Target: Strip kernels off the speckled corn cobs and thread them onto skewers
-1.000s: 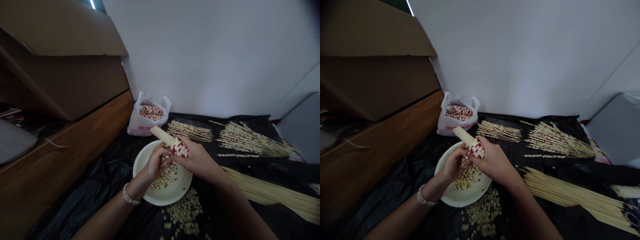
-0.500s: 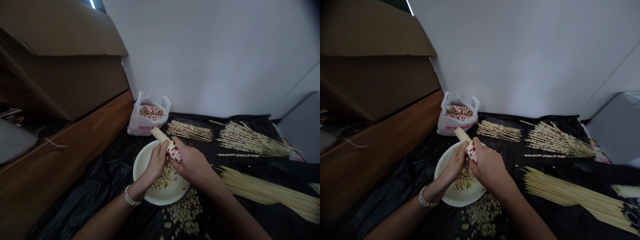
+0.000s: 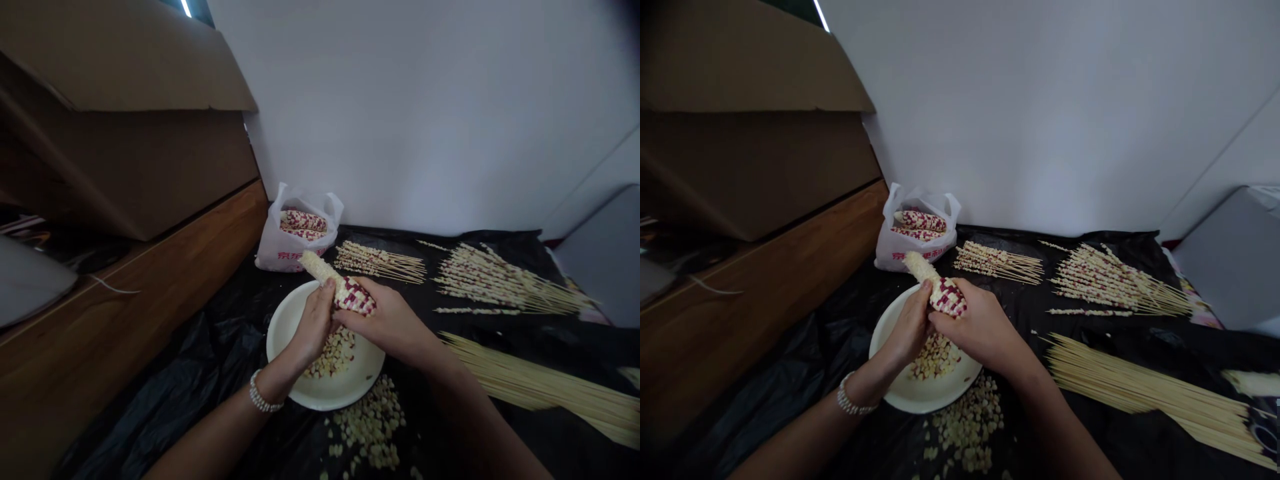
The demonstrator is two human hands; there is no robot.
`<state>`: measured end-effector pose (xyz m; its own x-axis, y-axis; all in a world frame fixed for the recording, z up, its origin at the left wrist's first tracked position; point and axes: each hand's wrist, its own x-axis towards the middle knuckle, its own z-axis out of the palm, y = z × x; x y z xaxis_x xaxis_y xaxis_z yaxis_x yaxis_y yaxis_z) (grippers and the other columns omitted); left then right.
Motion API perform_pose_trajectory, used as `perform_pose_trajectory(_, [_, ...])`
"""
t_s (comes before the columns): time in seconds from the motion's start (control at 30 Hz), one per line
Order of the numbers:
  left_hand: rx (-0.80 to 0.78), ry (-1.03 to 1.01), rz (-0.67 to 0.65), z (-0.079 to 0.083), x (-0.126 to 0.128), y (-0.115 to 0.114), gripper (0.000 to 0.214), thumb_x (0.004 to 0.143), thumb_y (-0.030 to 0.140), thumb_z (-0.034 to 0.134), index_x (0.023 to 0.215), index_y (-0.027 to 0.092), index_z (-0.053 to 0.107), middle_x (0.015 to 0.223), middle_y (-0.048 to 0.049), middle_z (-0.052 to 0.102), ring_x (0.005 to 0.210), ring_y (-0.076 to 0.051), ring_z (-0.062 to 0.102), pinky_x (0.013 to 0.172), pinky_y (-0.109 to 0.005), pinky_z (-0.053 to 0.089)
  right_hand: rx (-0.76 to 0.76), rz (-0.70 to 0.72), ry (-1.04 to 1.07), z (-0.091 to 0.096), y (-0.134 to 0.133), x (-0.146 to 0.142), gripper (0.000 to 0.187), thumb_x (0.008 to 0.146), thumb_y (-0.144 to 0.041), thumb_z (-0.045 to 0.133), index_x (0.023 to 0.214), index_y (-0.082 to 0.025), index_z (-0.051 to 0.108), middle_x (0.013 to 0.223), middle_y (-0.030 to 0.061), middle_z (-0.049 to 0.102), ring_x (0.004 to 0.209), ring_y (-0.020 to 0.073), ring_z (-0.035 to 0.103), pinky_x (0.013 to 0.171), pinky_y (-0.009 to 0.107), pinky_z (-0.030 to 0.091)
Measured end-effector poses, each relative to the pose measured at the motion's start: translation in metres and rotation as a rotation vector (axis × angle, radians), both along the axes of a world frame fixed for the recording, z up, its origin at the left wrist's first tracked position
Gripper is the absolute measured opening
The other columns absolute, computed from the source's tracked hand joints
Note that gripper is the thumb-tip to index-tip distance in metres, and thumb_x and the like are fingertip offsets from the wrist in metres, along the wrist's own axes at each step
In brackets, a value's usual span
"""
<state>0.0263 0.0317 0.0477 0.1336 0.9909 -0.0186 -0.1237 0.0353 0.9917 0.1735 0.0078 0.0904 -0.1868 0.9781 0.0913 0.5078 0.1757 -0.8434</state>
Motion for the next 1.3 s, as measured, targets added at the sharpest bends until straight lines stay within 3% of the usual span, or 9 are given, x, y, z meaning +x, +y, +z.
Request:
perform_pose_trajectory(0.1, [-0.042, -0.013, -0.007, -0.004, 0.002, -0.001, 0.049, 0.090, 0.065, 0.052, 0.086, 0.017, 0.063, 0.080, -0.0053, 0.063, 0.069, -0.017, 0.054, 0.060, -0.026, 0.045, 0.097, -0.081, -0.135, 0.000, -0.001, -0.003, 0.017, 0.079, -0.026, 0.064, 0.096, -0.020, 0.063, 0.093, 0.0051, 0.071, 0.082, 0.0212, 0.063, 0.074, 0.033, 0.046])
perform_pose_trajectory(0.23, [0.016, 0.000, -0.039, -0.007, 0.004, -0.001, 0.051, 0.085, 0.068, 0.056, 0.086, 0.017, 0.062, 0.077, -0.0034, 0.063, 0.067, -0.017, 0.054, 0.062, -0.028, 0.046, 0.228, -0.121, -0.297, -0.005, -0.004, -0.004, 0.016, 0.083, -0.026, 0.059, 0.098, -0.021, 0.058, 0.094, 0.0053, 0.068, 0.085, 0.0225, 0.063, 0.074, 0.033, 0.042])
perform_pose_trajectory(0.5, [0.296, 0.255, -0.023, -0.021, -0.002, 0.002, 0.046, 0.101, 0.054, 0.038, 0.083, 0.019, 0.060, 0.086, -0.0053, 0.066, 0.081, -0.020, 0.058, 0.079, -0.032, 0.047, 0.144, -0.168, -0.556, -0.001, -0.010, -0.016, 0.017, 0.089, -0.030, 0.052, 0.103, -0.020, 0.054, 0.097, 0.0086, 0.069, 0.082, 0.0254, 0.066, 0.062, 0.032, 0.032])
perform_pose_trajectory(0.87, [0.304, 0.304, -0.001, -0.022, -0.004, 0.003, 0.041, 0.103, 0.046, 0.037, 0.082, 0.019, 0.059, 0.080, -0.0037, 0.062, 0.080, -0.019, 0.056, 0.082, -0.032, 0.046, 0.082, -0.182, -0.621, -0.004, -0.009, -0.025, 0.022, 0.089, -0.032, 0.051, 0.106, -0.019, 0.054, 0.098, 0.0099, 0.070, 0.078, 0.0277, 0.068, 0.058, 0.033, 0.027])
perform_pose_trajectory(1.07, [0.241, 0.217, -0.007, -0.015, -0.001, 0.003, 0.048, 0.102, 0.054, 0.033, 0.077, 0.020, 0.056, 0.077, -0.0039, 0.061, 0.074, -0.019, 0.054, 0.074, -0.031, 0.047, 0.142, -0.160, -0.542, -0.007, -0.005, -0.015, 0.016, 0.088, -0.032, 0.051, 0.100, -0.021, 0.052, 0.092, 0.0065, 0.070, 0.081, 0.0259, 0.067, 0.061, 0.032, 0.030])
perform_pose_trajectory(1.17, [0.204, 0.187, -0.044, -0.011, 0.001, 0.002, 0.046, 0.099, 0.056, 0.039, 0.078, 0.019, 0.056, 0.076, -0.0032, 0.061, 0.072, -0.018, 0.054, 0.070, -0.031, 0.047, 0.160, -0.136, -0.524, -0.007, -0.006, -0.012, 0.015, 0.088, -0.033, 0.052, 0.099, -0.022, 0.051, 0.091, 0.0053, 0.070, 0.081, 0.0251, 0.067, 0.062, 0.032, 0.031])
perform_pose_trajectory(1.3, [0.249, 0.248, -0.029, -0.011, 0.001, 0.002, 0.044, 0.099, 0.054, 0.039, 0.077, 0.019, 0.056, 0.079, -0.0040, 0.063, 0.077, -0.019, 0.056, 0.076, -0.032, 0.048, 0.178, -0.134, -0.559, -0.005, -0.010, -0.017, 0.017, 0.091, -0.032, 0.051, 0.103, -0.021, 0.051, 0.099, 0.0073, 0.070, 0.081, 0.0246, 0.067, 0.060, 0.031, 0.030])
